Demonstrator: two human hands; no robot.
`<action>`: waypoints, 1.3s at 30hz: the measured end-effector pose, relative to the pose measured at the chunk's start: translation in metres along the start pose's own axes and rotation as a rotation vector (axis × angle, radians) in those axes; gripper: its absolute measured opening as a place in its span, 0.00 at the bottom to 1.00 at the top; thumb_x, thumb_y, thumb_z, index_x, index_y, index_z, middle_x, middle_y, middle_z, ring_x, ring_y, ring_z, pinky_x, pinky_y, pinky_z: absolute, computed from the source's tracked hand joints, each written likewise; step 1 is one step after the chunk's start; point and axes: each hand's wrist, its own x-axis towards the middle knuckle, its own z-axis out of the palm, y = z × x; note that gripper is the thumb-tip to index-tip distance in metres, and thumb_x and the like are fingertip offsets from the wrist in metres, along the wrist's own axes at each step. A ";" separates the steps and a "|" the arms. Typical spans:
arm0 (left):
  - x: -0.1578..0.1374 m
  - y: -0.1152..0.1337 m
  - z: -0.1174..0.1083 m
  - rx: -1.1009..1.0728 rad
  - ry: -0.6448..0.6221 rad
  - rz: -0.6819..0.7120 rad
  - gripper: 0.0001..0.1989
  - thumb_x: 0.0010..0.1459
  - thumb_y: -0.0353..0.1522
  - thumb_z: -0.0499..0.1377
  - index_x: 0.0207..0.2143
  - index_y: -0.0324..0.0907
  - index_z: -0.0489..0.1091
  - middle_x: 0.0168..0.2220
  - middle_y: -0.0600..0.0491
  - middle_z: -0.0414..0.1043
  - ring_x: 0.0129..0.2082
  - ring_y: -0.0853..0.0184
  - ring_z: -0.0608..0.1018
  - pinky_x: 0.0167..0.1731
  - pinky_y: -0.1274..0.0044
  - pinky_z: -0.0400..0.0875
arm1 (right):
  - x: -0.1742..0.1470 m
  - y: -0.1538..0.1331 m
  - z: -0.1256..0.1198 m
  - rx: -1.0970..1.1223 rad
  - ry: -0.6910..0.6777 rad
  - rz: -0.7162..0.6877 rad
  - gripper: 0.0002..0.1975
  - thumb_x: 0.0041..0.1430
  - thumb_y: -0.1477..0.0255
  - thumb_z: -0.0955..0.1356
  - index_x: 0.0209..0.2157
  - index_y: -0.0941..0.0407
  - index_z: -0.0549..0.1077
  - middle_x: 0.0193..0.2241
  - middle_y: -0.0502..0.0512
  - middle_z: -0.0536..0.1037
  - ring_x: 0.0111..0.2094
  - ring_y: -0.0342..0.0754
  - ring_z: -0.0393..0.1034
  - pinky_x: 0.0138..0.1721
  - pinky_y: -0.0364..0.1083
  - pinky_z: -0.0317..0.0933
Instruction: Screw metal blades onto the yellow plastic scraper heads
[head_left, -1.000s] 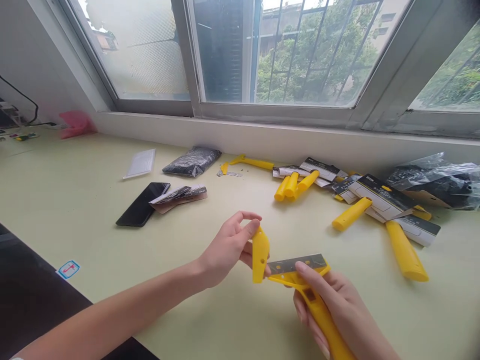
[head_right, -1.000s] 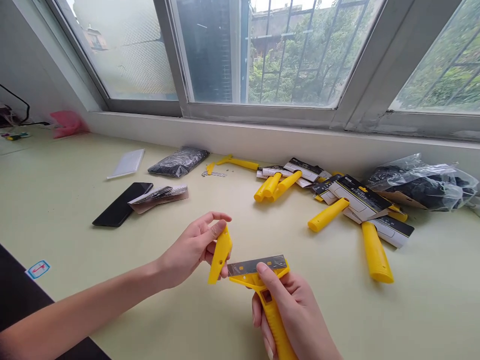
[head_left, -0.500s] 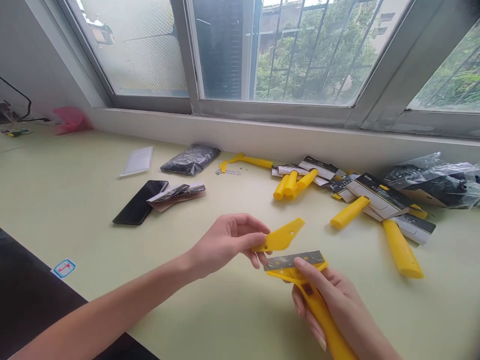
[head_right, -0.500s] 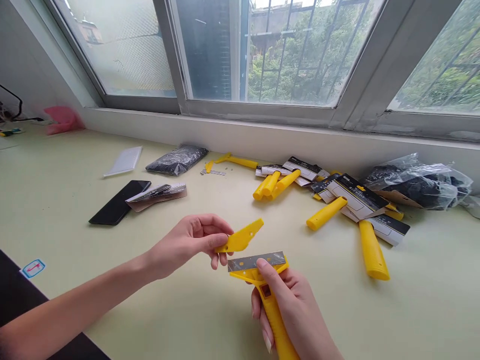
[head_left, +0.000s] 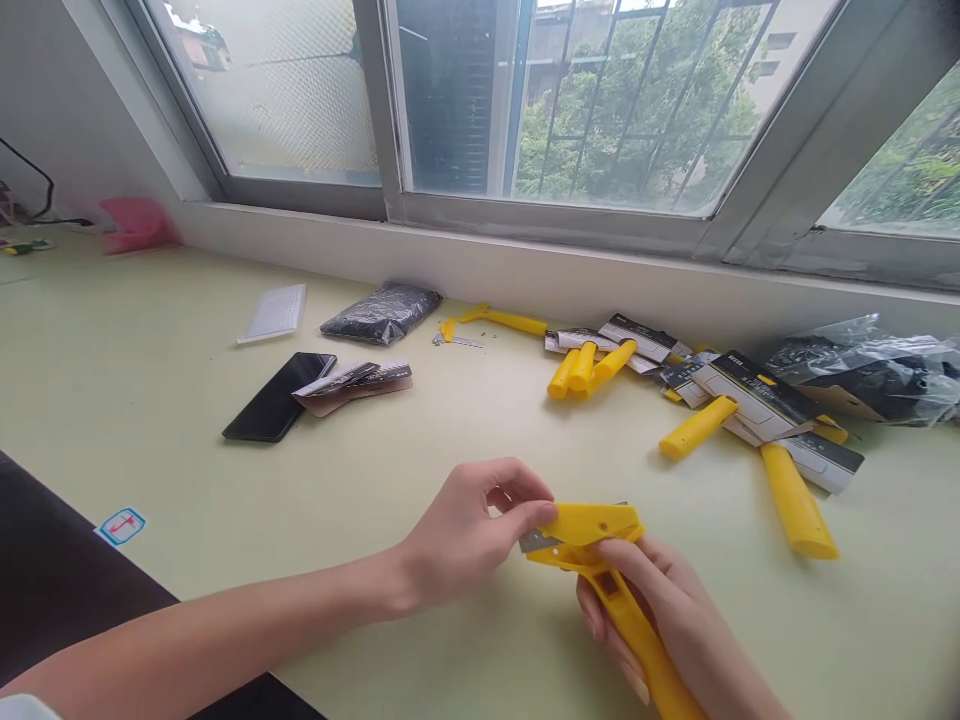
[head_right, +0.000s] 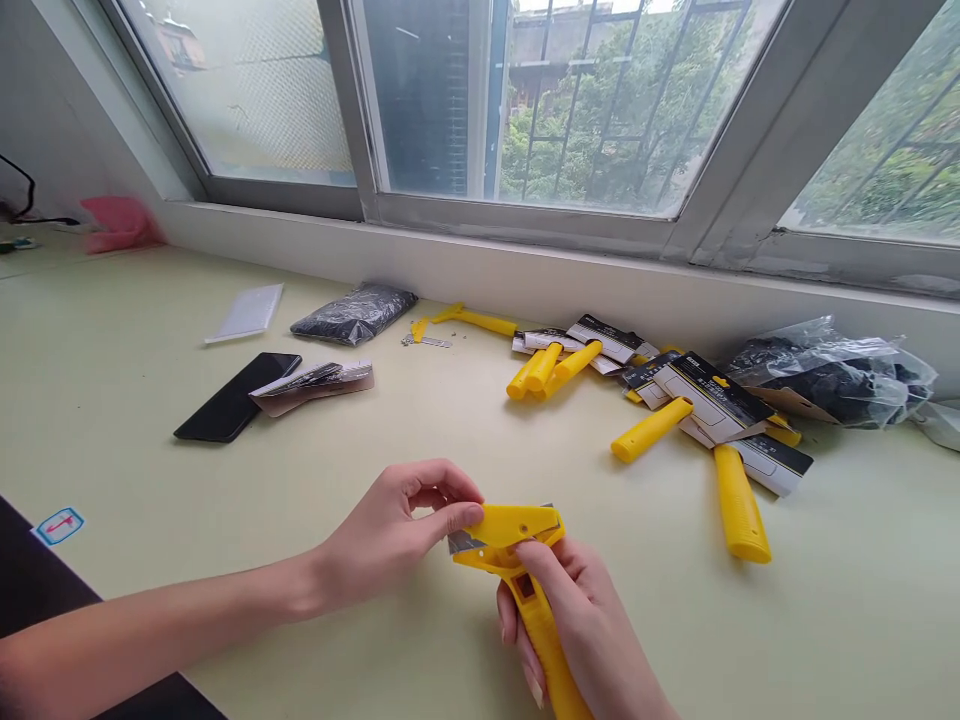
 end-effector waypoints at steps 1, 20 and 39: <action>-0.001 0.000 0.001 0.005 0.007 -0.003 0.09 0.62 0.39 0.61 0.37 0.43 0.75 0.37 0.54 0.79 0.36 0.68 0.77 0.38 0.76 0.71 | 0.000 0.000 0.000 0.002 -0.004 -0.004 0.21 0.65 0.53 0.64 0.30 0.57 0.68 0.19 0.48 0.72 0.11 0.37 0.58 0.15 0.38 0.53; 0.007 -0.006 -0.008 0.024 -0.083 0.094 0.15 0.65 0.42 0.57 0.44 0.41 0.76 0.39 0.50 0.77 0.37 0.69 0.76 0.32 0.80 0.69 | -0.007 -0.010 0.004 -0.134 0.015 0.057 0.32 0.61 0.43 0.65 0.19 0.58 0.65 0.12 0.44 0.58 0.11 0.35 0.51 0.17 0.39 0.46; 0.016 -0.012 -0.016 -0.344 -0.509 -0.182 0.23 0.52 0.46 0.68 0.42 0.37 0.75 0.39 0.47 0.76 0.27 0.68 0.80 0.19 0.79 0.77 | -0.007 -0.014 0.007 -0.159 0.004 0.077 0.34 0.62 0.42 0.62 0.20 0.58 0.66 0.11 0.45 0.57 0.12 0.35 0.49 0.17 0.39 0.45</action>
